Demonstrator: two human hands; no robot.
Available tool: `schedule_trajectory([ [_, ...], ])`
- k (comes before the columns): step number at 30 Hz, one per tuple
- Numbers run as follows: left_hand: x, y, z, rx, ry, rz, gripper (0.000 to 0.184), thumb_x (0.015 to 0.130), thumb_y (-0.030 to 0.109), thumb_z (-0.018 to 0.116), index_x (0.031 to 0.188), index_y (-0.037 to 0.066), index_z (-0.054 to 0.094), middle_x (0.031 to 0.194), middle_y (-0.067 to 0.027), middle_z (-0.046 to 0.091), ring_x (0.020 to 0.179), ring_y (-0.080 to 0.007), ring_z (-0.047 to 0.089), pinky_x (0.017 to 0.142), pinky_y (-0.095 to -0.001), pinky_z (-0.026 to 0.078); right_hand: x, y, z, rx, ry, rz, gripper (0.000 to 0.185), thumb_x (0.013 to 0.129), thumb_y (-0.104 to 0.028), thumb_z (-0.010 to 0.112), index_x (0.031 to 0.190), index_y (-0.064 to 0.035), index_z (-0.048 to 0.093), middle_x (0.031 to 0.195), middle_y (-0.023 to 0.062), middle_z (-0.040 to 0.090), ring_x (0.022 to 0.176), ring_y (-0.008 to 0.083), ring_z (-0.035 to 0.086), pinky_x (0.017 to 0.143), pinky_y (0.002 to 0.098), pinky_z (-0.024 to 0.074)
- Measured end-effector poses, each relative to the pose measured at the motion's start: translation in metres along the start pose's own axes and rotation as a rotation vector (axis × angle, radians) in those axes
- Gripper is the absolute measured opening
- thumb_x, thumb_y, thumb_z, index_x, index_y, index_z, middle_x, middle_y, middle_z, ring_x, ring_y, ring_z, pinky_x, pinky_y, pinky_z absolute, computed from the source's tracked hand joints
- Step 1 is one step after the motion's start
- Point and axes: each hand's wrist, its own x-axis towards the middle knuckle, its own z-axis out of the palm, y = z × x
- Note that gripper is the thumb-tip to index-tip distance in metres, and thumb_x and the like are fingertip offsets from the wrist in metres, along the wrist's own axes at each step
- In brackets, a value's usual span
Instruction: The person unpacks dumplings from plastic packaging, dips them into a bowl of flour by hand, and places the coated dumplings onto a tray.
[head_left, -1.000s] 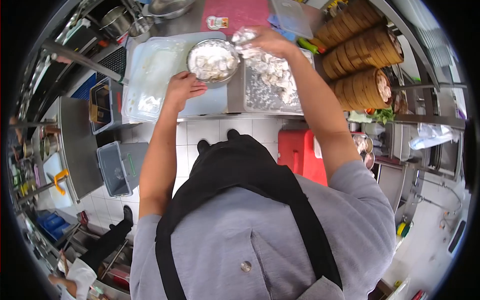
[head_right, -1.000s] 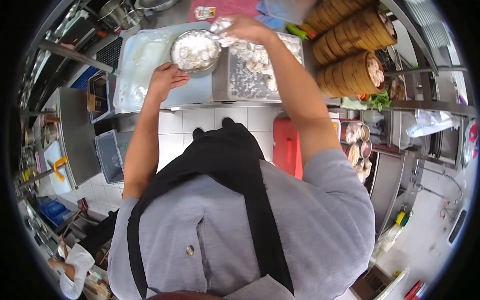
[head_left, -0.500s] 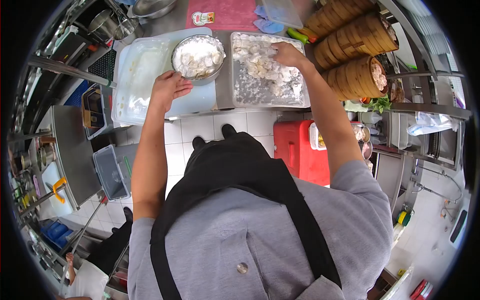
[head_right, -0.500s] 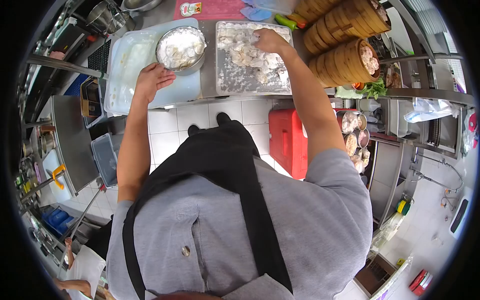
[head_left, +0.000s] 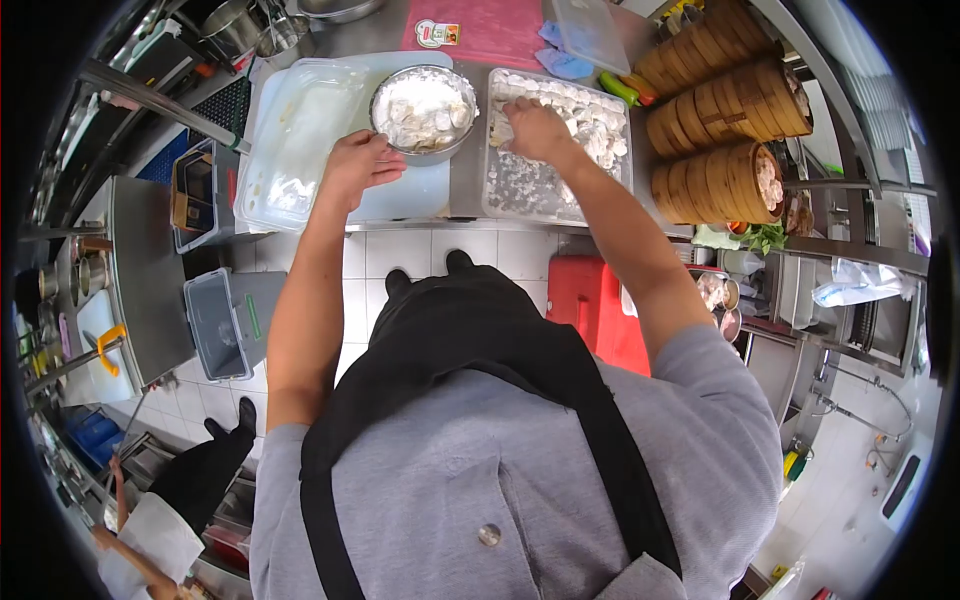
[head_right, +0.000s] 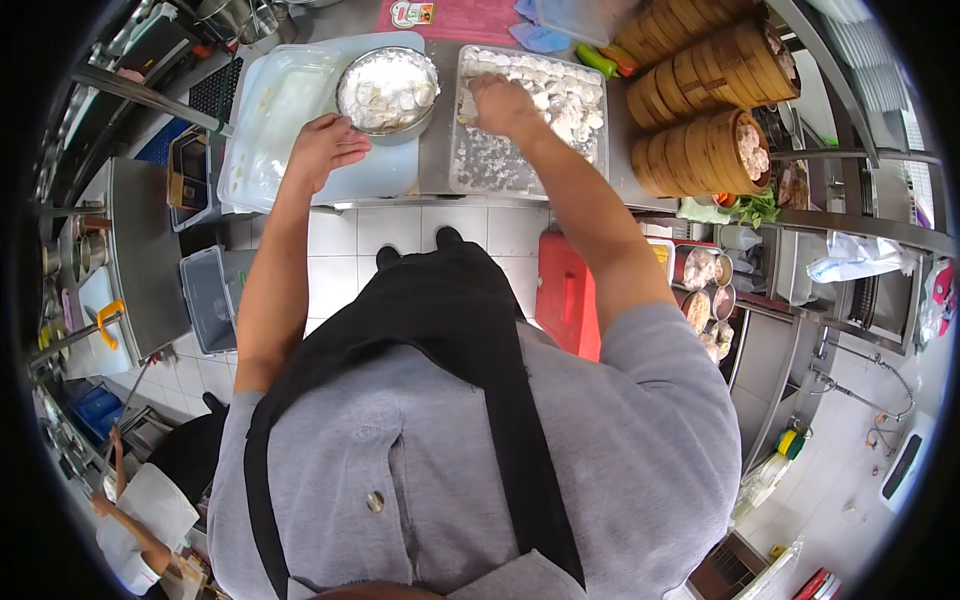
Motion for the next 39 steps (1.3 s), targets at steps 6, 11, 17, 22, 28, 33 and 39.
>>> schedule_trajectory([
  [6, 0.000, -0.001, 0.002, -0.007, 0.020, 0.004, 0.022, 0.094, 0.018, 0.052, 0.099, -0.004, 0.055, 0.094, -0.0166, 0.065, 0.082, -0.0249, 0.068, 0.074, -0.0344, 0.059, -0.032, -0.017, 0.016, -0.028, 0.123, 0.089, 0.048, 0.082, -0.022, 0.066, 0.123, -0.0026, 0.052, 0.125, 0.0199, 0.056, 0.116, 0.0346, 0.056, 0.100, 0.0435, 0.0432],
  [11, 0.001, 0.002, 0.001, 0.003, 0.016, -0.014, 0.024, 0.094, 0.018, 0.051, 0.103, -0.005, 0.055, 0.093, -0.0165, 0.065, 0.081, -0.0242, 0.068, 0.074, -0.0340, 0.059, -0.058, -0.012, 0.001, 0.142, 0.212, 0.196, 0.050, 0.078, -0.024, 0.069, 0.122, -0.0047, 0.054, 0.126, 0.0197, 0.056, 0.119, 0.0344, 0.052, 0.102, 0.0436, 0.0407],
  [17, -0.001, 0.002, 0.003, 0.021, 0.017, -0.017, 0.021, 0.096, 0.020, 0.051, 0.100, -0.001, 0.054, 0.092, -0.0139, 0.065, 0.086, -0.0245, 0.068, 0.077, -0.0341, 0.058, -0.031, -0.022, 0.031, -0.015, 0.299, 0.089, 0.039, 0.079, -0.018, 0.067, 0.114, -0.0056, 0.056, 0.120, 0.0152, 0.057, 0.116, 0.0322, 0.052, 0.102, 0.0428, 0.0394],
  [22, -0.001, 0.000, 0.000, 0.024, 0.003, 0.000, 0.022, 0.096, 0.021, 0.052, 0.101, -0.001, 0.054, 0.092, -0.0138, 0.064, 0.086, -0.0239, 0.068, 0.077, -0.0337, 0.058, -0.068, -0.023, 0.018, 0.043, 0.355, 0.041, 0.034, 0.078, -0.017, 0.067, 0.108, -0.0052, 0.056, 0.110, 0.0154, 0.057, 0.111, 0.0332, 0.053, 0.097, 0.0447, 0.0404],
  [28, -0.002, 0.001, 0.002, 0.019, 0.015, -0.003, 0.022, 0.096, 0.021, 0.052, 0.101, -0.001, 0.054, 0.093, -0.0136, 0.065, 0.087, -0.0236, 0.068, 0.077, -0.0332, 0.058, -0.080, -0.016, 0.032, 0.080, 0.328, -0.029, 0.040, 0.076, -0.018, 0.070, 0.110, -0.0042, 0.056, 0.116, 0.0179, 0.054, 0.113, 0.0350, 0.050, 0.096, 0.0462, 0.0399],
  [33, -0.001, 0.001, 0.002, 0.039, 0.014, -0.005, 0.022, 0.096, 0.021, 0.052, 0.100, 0.000, 0.055, 0.092, -0.0132, 0.065, 0.087, -0.0234, 0.068, 0.077, -0.0331, 0.058, -0.075, -0.020, 0.027, 0.009, 0.258, 0.077, 0.044, 0.075, -0.019, 0.072, 0.115, -0.0064, 0.057, 0.119, 0.0168, 0.053, 0.115, 0.0332, 0.050, 0.098, 0.0463, 0.0397],
  [39, -0.001, -0.001, 0.000, 0.020, 0.008, 0.011, 0.021, 0.096, 0.021, 0.052, 0.100, 0.000, 0.054, 0.093, -0.0129, 0.065, 0.087, -0.0227, 0.068, 0.077, -0.0321, 0.058, -0.105, -0.005, 0.045, 0.003, 0.313, -0.212, 0.036, 0.075, -0.016, 0.071, 0.108, -0.0062, 0.061, 0.118, 0.0165, 0.055, 0.112, 0.0333, 0.050, 0.097, 0.0456, 0.0404],
])
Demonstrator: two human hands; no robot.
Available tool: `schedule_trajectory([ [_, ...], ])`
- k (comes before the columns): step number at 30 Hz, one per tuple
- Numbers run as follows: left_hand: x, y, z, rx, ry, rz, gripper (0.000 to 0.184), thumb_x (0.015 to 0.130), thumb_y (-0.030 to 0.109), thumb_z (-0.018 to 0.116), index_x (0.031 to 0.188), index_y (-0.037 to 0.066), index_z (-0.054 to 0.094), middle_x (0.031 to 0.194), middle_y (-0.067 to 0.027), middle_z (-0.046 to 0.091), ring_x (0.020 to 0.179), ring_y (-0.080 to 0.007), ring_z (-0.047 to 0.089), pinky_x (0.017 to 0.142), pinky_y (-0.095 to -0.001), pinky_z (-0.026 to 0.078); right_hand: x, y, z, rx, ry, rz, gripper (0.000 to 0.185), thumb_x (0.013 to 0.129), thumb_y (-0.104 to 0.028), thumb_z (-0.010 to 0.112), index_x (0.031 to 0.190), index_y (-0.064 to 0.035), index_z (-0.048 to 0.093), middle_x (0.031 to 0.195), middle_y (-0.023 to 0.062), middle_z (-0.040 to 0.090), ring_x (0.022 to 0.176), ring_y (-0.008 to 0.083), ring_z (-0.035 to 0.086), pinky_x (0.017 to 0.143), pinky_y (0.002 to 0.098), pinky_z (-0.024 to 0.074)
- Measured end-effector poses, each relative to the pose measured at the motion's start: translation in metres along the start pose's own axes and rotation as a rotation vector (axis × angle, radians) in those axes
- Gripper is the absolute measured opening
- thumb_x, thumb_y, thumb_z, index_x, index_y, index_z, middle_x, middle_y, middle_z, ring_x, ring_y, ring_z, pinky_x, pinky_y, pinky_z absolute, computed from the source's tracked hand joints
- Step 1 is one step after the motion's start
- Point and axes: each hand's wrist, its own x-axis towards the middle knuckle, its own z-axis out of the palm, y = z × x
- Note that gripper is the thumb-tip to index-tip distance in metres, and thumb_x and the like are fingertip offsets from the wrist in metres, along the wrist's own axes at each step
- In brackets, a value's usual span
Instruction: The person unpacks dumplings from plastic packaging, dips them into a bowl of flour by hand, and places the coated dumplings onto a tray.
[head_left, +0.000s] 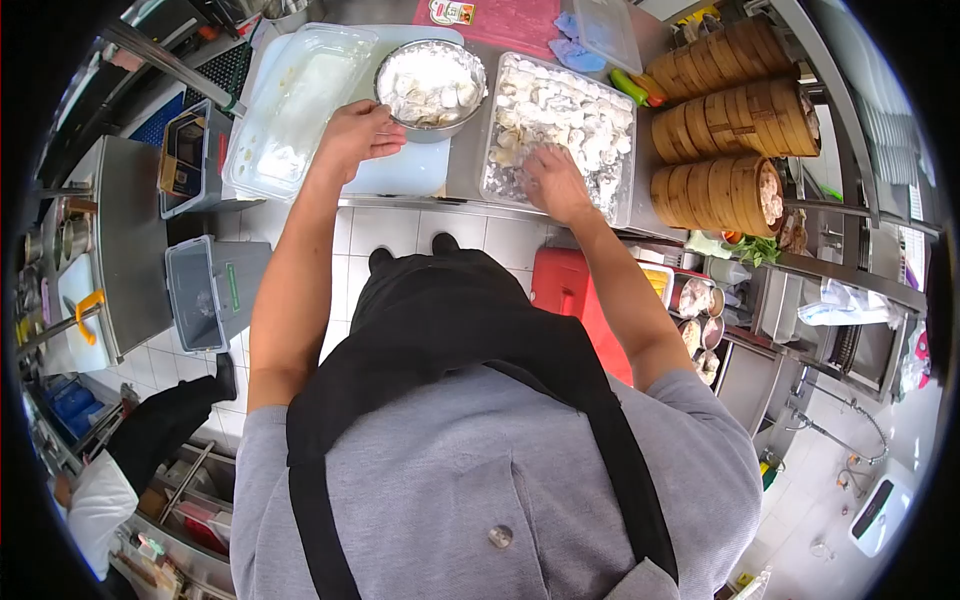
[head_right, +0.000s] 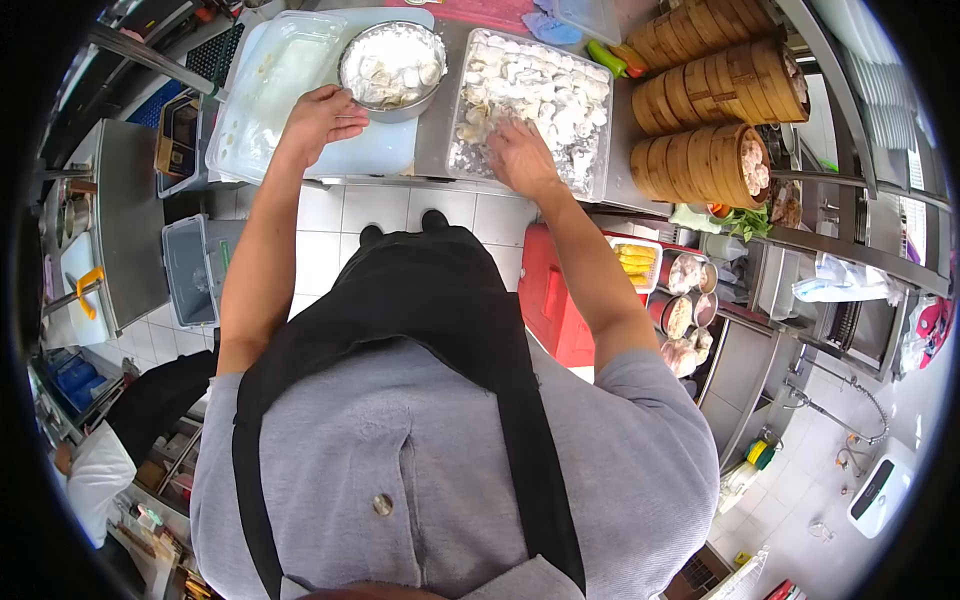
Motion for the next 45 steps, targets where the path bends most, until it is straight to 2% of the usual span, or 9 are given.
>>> schedule_trajectory([
  [4, 0.000, -0.001, 0.002, -0.018, 0.024, 0.009, 0.024, 0.094, 0.018, 0.051, 0.102, -0.004, 0.056, 0.095, -0.0171, 0.066, 0.082, -0.0230, 0.068, 0.074, -0.0324, 0.059, -0.014, 0.004, -0.004, 0.131, -0.011, 0.082, 0.029, 0.076, -0.015, 0.071, 0.102, -0.0059, 0.064, 0.112, 0.0163, 0.059, 0.108, 0.0346, 0.053, 0.094, 0.0442, 0.0429],
  [6, -0.001, 0.000, 0.003, -0.013, 0.026, 0.008, 0.024, 0.094, 0.018, 0.051, 0.102, -0.004, 0.056, 0.094, -0.0172, 0.066, 0.082, -0.0230, 0.068, 0.074, -0.0324, 0.059, -0.006, -0.005, -0.005, 0.230, 0.068, 0.395, 0.027, 0.075, -0.014, 0.071, 0.100, -0.0062, 0.065, 0.110, 0.0165, 0.061, 0.105, 0.0352, 0.056, 0.093, 0.0430, 0.0449],
  [16, 0.001, -0.001, 0.001, 0.003, 0.006, 0.000, 0.021, 0.097, 0.022, 0.052, 0.099, 0.000, 0.054, 0.091, -0.0130, 0.065, 0.085, -0.0220, 0.068, 0.075, -0.0318, 0.059, -0.007, -0.002, 0.013, 0.127, 0.069, 0.147, 0.027, 0.075, -0.011, 0.068, 0.101, -0.0039, 0.063, 0.102, 0.0199, 0.062, 0.098, 0.0378, 0.058, 0.087, 0.0415, 0.0494],
  [21, 0.001, 0.000, 0.001, 0.002, 0.011, -0.005, 0.021, 0.096, 0.021, 0.052, 0.098, 0.000, 0.055, 0.091, -0.0132, 0.065, 0.085, -0.0222, 0.068, 0.076, -0.0320, 0.059, 0.008, -0.011, 0.006, 0.269, 0.028, 0.505, 0.026, 0.074, -0.006, 0.061, 0.100, -0.0015, 0.063, 0.101, 0.0207, 0.061, 0.101, 0.0384, 0.057, 0.090, 0.0431, 0.0483],
  [28, -0.001, 0.000, 0.000, 0.006, 0.006, 0.006, 0.024, 0.095, 0.022, 0.054, 0.100, -0.001, 0.056, 0.093, -0.0134, 0.065, 0.084, -0.0224, 0.068, 0.076, -0.0318, 0.058, 0.029, -0.006, 0.023, 0.137, 0.218, 0.357, 0.033, 0.073, -0.003, 0.057, 0.106, -0.0005, 0.063, 0.105, 0.0227, 0.062, 0.101, 0.0384, 0.059, 0.092, 0.0434, 0.0481],
  [33, -0.001, -0.001, 0.000, -0.025, 0.026, 0.022, 0.023, 0.091, 0.019, 0.054, 0.098, -0.003, 0.058, 0.091, -0.0139, 0.065, 0.078, -0.0206, 0.068, 0.072, -0.0304, 0.058, 0.039, -0.002, 0.004, 0.145, 0.009, 0.397, 0.034, 0.072, -0.002, 0.057, 0.104, -0.0004, 0.065, 0.106, 0.0231, 0.062, 0.104, 0.0376, 0.058, 0.093, 0.0424, 0.0475],
  [38, -0.002, -0.003, 0.001, -0.018, 0.038, 0.037, 0.022, 0.092, 0.018, 0.054, 0.097, -0.002, 0.058, 0.090, -0.0134, 0.065, 0.078, -0.0202, 0.067, 0.072, -0.0306, 0.058, 0.094, -0.028, -0.053, 0.358, 0.408, 0.362, 0.028, 0.080, -0.010, 0.060, 0.106, -0.0017, 0.066, 0.105, 0.0197, 0.064, 0.093, 0.0379, 0.062, 0.081, 0.0422, 0.0516],
  [40, -0.004, -0.001, 0.002, -0.018, 0.034, 0.031, 0.021, 0.093, 0.019, 0.054, 0.096, -0.002, 0.058, 0.089, -0.0131, 0.065, 0.078, -0.0199, 0.067, 0.072, -0.0310, 0.058, 0.130, -0.048, -0.062, 0.569, 0.324, 0.173, 0.027, 0.079, -0.010, 0.062, 0.105, -0.0024, 0.066, 0.106, 0.0179, 0.064, 0.094, 0.0378, 0.063, 0.082, 0.0433, 0.0509],
  [45, -0.004, -0.002, 0.003, -0.025, 0.035, 0.017, 0.022, 0.093, 0.021, 0.055, 0.097, -0.001, 0.058, 0.090, -0.0130, 0.065, 0.080, -0.0202, 0.067, 0.073, -0.0319, 0.058, 0.214, -0.069, -0.059, 0.196, -0.163, 0.181, 0.037, 0.081, -0.008, 0.060, 0.118, -0.0088, 0.062, 0.120, 0.0137, 0.061, 0.107, 0.0354, 0.061, 0.091, 0.0431, 0.0500],
])
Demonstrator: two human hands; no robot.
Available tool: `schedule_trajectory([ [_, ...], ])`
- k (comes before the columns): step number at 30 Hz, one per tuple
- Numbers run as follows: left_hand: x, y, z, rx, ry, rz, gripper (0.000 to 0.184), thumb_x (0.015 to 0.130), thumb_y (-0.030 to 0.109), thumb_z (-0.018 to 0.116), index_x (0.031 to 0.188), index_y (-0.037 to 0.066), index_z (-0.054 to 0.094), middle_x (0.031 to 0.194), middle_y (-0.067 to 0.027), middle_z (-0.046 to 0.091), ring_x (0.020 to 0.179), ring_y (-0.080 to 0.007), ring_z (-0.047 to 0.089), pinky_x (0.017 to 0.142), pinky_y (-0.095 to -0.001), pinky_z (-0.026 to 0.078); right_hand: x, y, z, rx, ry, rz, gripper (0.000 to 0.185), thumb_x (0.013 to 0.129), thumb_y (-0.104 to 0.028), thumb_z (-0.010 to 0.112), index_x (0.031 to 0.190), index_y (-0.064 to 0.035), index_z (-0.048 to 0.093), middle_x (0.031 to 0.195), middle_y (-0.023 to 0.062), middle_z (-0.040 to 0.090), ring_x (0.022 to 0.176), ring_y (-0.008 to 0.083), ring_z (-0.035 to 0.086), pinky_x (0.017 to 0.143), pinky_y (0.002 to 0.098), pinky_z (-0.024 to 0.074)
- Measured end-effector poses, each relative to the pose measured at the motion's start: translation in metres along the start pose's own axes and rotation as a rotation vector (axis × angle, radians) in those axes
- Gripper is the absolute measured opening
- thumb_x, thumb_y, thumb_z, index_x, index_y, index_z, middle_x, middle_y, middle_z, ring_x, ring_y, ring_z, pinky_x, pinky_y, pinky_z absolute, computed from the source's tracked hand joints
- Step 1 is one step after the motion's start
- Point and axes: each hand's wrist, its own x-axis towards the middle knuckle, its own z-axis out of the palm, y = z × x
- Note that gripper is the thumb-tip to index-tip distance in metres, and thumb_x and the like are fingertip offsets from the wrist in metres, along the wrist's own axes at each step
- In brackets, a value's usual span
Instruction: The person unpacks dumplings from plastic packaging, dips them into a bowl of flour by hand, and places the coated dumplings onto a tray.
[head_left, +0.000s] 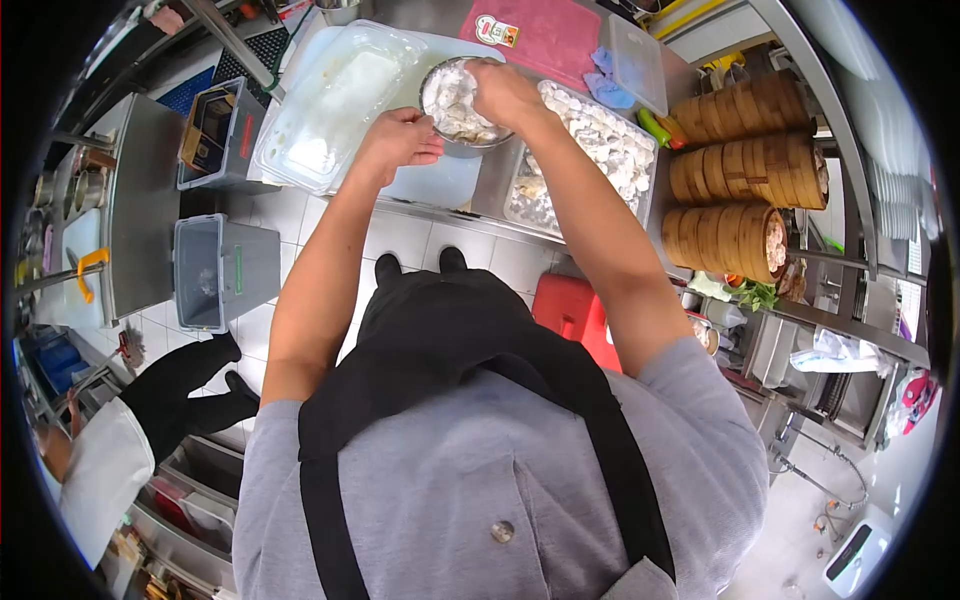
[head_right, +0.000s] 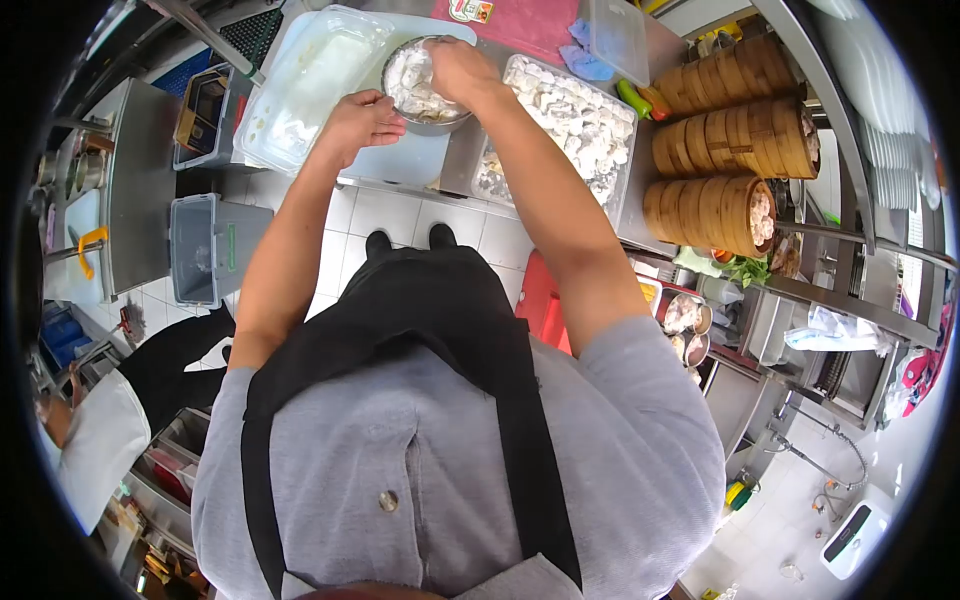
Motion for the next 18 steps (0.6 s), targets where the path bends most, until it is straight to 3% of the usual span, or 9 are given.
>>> schedule_trajectory([
  [4, 0.001, -0.004, 0.000, -0.016, -0.007, 0.002, 0.024, 0.094, 0.023, 0.056, 0.098, -0.001, 0.057, 0.092, -0.0136, 0.065, 0.082, -0.0218, 0.067, 0.075, -0.0333, 0.058, 0.026, 0.020, 0.028, -0.146, -0.047, -0.249, 0.041, 0.081, -0.005, 0.058, 0.121, -0.0099, 0.060, 0.124, 0.0130, 0.060, 0.109, 0.0343, 0.060, 0.093, 0.0437, 0.0499],
  [7, 0.002, -0.003, 0.000, -0.037, 0.007, 0.005, 0.022, 0.093, 0.019, 0.055, 0.098, -0.003, 0.057, 0.092, -0.0143, 0.065, 0.081, -0.0223, 0.067, 0.074, -0.0341, 0.059, 0.038, 0.026, 0.034, -0.202, -0.146, -0.241, 0.044, 0.079, -0.002, 0.057, 0.122, -0.0137, 0.062, 0.121, 0.0146, 0.061, 0.109, 0.0336, 0.061, 0.094, 0.0437, 0.0498],
  [10, 0.001, -0.001, 0.002, -0.037, -0.002, 0.003, 0.021, 0.092, 0.015, 0.054, 0.098, -0.004, 0.058, 0.091, -0.0149, 0.065, 0.080, -0.0224, 0.067, 0.074, -0.0344, 0.059, 0.034, 0.018, 0.028, -0.111, -0.170, -0.043, 0.050, 0.075, -0.002, 0.056, 0.123, -0.0160, 0.063, 0.118, 0.0166, 0.064, 0.108, 0.0337, 0.061, 0.094, 0.0408, 0.0494],
  [15, 0.001, -0.002, -0.001, -0.003, -0.040, 0.017, 0.023, 0.093, 0.020, 0.055, 0.097, -0.002, 0.057, 0.092, -0.0147, 0.066, 0.082, -0.0225, 0.068, 0.075, -0.0332, 0.058, 0.032, 0.035, 0.005, 0.146, -0.083, 0.085, 0.038, 0.077, -0.011, 0.065, 0.115, -0.0152, 0.068, 0.107, 0.0167, 0.068, 0.098, 0.0353, 0.064, 0.086, 0.0403, 0.0517],
  [18, 0.004, -0.002, -0.002, 0.013, -0.047, 0.010, 0.023, 0.093, 0.020, 0.056, 0.097, -0.002, 0.057, 0.092, -0.0153, 0.066, 0.083, -0.0227, 0.068, 0.076, -0.0333, 0.058, 0.010, 0.072, -0.021, 0.212, -0.037, -0.027, 0.035, 0.076, -0.020, 0.070, 0.110, -0.0122, 0.070, 0.102, 0.0153, 0.070, 0.095, 0.0345, 0.066, 0.084, 0.0389, 0.0513],
])
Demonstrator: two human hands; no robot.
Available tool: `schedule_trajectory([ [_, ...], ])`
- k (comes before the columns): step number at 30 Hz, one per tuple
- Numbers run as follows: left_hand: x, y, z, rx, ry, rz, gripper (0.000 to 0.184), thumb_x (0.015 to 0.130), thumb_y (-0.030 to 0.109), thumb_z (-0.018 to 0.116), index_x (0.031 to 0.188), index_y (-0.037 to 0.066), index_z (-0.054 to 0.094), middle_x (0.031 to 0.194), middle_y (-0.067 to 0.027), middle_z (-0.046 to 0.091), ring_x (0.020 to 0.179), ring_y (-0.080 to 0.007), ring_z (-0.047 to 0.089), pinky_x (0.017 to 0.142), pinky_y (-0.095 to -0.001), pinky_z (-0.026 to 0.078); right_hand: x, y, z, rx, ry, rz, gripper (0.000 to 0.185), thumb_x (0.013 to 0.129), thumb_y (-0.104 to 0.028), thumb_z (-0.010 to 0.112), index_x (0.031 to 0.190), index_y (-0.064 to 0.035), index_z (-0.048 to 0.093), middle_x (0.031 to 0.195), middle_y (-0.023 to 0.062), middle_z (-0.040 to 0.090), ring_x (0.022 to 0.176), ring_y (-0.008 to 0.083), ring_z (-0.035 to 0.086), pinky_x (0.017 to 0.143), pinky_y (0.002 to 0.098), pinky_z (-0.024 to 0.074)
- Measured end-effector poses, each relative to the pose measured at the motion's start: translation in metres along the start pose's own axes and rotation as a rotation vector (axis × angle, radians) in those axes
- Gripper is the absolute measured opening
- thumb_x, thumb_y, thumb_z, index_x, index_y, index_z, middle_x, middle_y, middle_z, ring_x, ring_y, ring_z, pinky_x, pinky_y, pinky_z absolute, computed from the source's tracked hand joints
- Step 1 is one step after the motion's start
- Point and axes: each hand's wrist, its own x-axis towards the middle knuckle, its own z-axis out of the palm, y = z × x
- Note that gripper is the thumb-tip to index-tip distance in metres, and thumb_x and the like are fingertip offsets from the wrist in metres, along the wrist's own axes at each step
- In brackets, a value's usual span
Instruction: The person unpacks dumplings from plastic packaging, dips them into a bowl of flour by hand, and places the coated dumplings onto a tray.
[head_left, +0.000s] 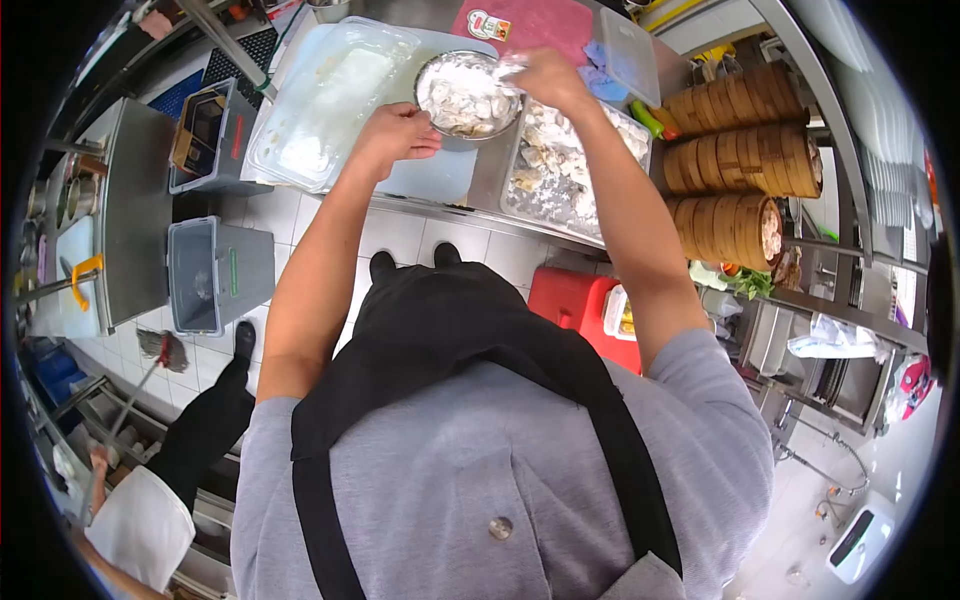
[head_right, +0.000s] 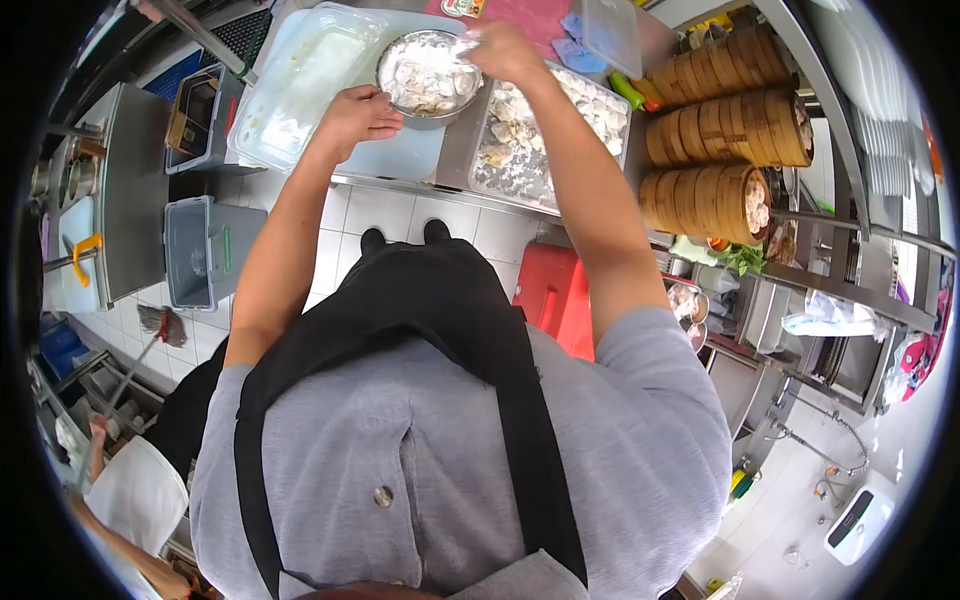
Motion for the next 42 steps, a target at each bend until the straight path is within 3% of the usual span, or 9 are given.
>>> schedule_trajectory([
  [4, -0.001, 0.003, 0.001, -0.002, 0.008, -0.009, 0.024, 0.093, 0.021, 0.056, 0.099, -0.003, 0.057, 0.093, -0.0166, 0.066, 0.085, -0.0231, 0.068, 0.076, -0.0330, 0.058, -0.060, 0.020, -0.025, 0.228, -0.058, 0.229, 0.034, 0.074, -0.027, 0.072, 0.104, -0.0101, 0.072, 0.102, 0.0162, 0.069, 0.095, 0.0348, 0.065, 0.085, 0.0368, 0.0511],
  [8, -0.001, 0.003, 0.000, 0.014, -0.001, -0.004, 0.025, 0.094, 0.021, 0.054, 0.101, -0.003, 0.055, 0.095, -0.0175, 0.066, 0.086, -0.0240, 0.068, 0.077, -0.0330, 0.058, -0.078, 0.078, 0.029, -0.185, -0.105, 0.197, 0.029, 0.075, -0.021, 0.068, 0.101, -0.0092, 0.073, 0.107, 0.0205, 0.067, 0.100, 0.0343, 0.064, 0.090, 0.0361, 0.0502],
  [9, 0.000, 0.003, 0.000, 0.017, -0.004, -0.007, 0.025, 0.094, 0.021, 0.054, 0.101, -0.003, 0.055, 0.095, -0.0175, 0.066, 0.086, -0.0240, 0.068, 0.077, -0.0330, 0.058, -0.079, 0.079, 0.036, -0.085, -0.045, 0.356, 0.032, 0.075, -0.019, 0.065, 0.104, -0.0072, 0.072, 0.110, 0.0227, 0.065, 0.104, 0.0344, 0.062, 0.092, 0.0374, 0.0490],
  [22, -0.001, 0.002, 0.001, 0.000, 0.018, 0.000, 0.024, 0.094, 0.018, 0.054, 0.100, -0.004, 0.056, 0.095, -0.0175, 0.065, 0.085, -0.0239, 0.068, 0.077, -0.0327, 0.058, -0.106, 0.083, 0.037, -0.001, -0.003, 0.436, 0.033, 0.075, -0.018, 0.061, 0.103, -0.0035, 0.071, 0.103, 0.0261, 0.066, 0.098, 0.0380, 0.064, 0.092, 0.0364, 0.0489],
  [24, -0.001, 0.002, 0.003, -0.007, 0.011, 0.007, 0.023, 0.093, 0.018, 0.055, 0.097, -0.005, 0.057, 0.094, -0.0177, 0.065, 0.082, -0.0233, 0.068, 0.075, -0.0318, 0.059, -0.117, 0.084, 0.053, -0.153, -0.018, 0.155, 0.031, 0.075, -0.019, 0.063, 0.100, -0.0030, 0.072, 0.100, 0.0259, 0.067, 0.093, 0.0394, 0.064, 0.089, 0.0374, 0.0501],
  [29, 0.001, 0.000, 0.002, -0.031, 0.024, 0.012, 0.024, 0.093, 0.018, 0.055, 0.098, -0.006, 0.057, 0.094, -0.0174, 0.065, 0.082, -0.0235, 0.068, 0.075, -0.0323, 0.059, -0.122, 0.064, 0.033, -0.153, 0.135, 0.391, 0.034, 0.078, -0.014, 0.057, 0.109, -0.0049, 0.069, 0.105, 0.0251, 0.065, 0.098, 0.0397, 0.063, 0.093, 0.0428, 0.0481],
  [36, -0.005, -0.001, 0.003, -0.037, 0.033, 0.017, 0.023, 0.092, 0.016, 0.055, 0.097, -0.006, 0.057, 0.093, -0.0168, 0.065, 0.081, -0.0225, 0.068, 0.074, -0.0317, 0.059, -0.113, 0.048, 0.030, -0.413, 0.130, 0.349, 0.035, 0.080, -0.018, 0.059, 0.113, -0.0080, 0.066, 0.121, 0.0183, 0.061, 0.113, 0.0367, 0.056, 0.096, 0.0455, 0.0465],
  [39, -0.005, 0.003, 0.002, -0.040, 0.037, 0.006, 0.021, 0.092, 0.015, 0.055, 0.096, -0.005, 0.057, 0.091, -0.0165, 0.065, 0.080, -0.0222, 0.068, 0.074, -0.0313, 0.059, -0.081, 0.021, 0.020, -0.193, 0.384, 0.106, 0.043, 0.079, -0.021, 0.063, 0.120, -0.0076, 0.063, 0.125, 0.0200, 0.059, 0.114, 0.0365, 0.057, 0.095, 0.0427, 0.0473],
  [42, -0.002, 0.004, 0.002, -0.033, 0.022, 0.009, 0.020, 0.091, 0.015, 0.055, 0.095, -0.005, 0.058, 0.090, -0.0162, 0.065, 0.079, -0.0220, 0.068, 0.074, -0.0313, 0.059, -0.051, -0.047, 0.011, -0.050, 0.086, -0.066, 0.050, 0.078, -0.024, 0.067, 0.123, -0.0026, 0.059, 0.123, 0.0215, 0.059, 0.111, 0.0366, 0.058, 0.093, 0.0421, 0.0480],
])
